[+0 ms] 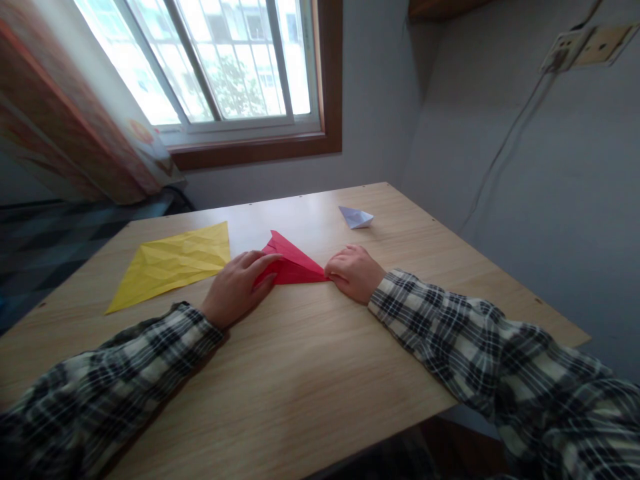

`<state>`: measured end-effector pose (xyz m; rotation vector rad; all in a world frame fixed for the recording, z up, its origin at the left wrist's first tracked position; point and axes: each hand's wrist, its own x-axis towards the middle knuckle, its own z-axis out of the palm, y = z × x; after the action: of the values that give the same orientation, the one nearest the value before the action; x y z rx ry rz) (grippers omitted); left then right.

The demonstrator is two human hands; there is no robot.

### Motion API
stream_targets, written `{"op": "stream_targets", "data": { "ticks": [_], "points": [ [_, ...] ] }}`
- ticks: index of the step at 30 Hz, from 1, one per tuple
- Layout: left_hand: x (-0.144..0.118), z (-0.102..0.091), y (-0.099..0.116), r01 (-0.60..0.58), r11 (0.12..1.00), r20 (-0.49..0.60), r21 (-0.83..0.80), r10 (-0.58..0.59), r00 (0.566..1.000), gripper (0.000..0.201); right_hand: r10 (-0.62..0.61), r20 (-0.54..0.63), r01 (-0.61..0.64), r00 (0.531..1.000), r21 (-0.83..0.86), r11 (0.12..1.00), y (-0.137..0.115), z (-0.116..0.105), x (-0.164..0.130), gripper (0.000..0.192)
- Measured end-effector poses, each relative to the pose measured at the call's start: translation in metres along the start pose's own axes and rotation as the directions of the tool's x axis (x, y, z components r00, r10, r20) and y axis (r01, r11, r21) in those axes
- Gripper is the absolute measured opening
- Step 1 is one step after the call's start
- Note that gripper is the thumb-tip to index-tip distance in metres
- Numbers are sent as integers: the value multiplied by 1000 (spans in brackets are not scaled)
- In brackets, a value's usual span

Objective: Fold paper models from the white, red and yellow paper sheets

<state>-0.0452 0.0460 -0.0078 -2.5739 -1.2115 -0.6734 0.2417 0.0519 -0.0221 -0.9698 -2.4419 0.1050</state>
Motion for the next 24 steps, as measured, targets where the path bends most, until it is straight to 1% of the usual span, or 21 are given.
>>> {"op": "stream_targets", "data": {
  "ticks": [3, 5, 8, 10, 12, 16, 24],
  "points": [
    [0, 2, -2, -27, 1000, -56, -9, 27, 998, 36, -6, -1, 6, 1000, -5, 1000, 0, 0, 0, 15],
    [0, 3, -2, -68, 998, -64, -13, 67, 996, 35, -6, 0, 6, 1000, -8, 1000, 0, 0, 0, 15],
    [0, 2, -1, -186, 981, -22, -51, 185, 983, 33, -2, 7, 2, 1000, -8, 1000, -2, -2, 0, 15],
    [1, 0, 1, -267, 957, 23, -115, 271, 962, 32, 1, 12, -1, 1000, -5, 1000, -4, -3, 0, 14],
    [3, -1, 2, -314, 931, 63, -186, 330, 942, 32, 3, 15, -3, 1000, 1, 1000, -5, -4, 0, 13],
    [5, -4, 3, -331, 910, 101, -250, 365, 926, 36, 8, 10, -8, 1000, 12, 1000, -6, -5, 0, 15],
    [6, -4, 3, -325, 910, 154, -256, 371, 916, 40, -6, -21, 7, 1000, 36, 999, -5, -3, -3, 15]
  ]
}}
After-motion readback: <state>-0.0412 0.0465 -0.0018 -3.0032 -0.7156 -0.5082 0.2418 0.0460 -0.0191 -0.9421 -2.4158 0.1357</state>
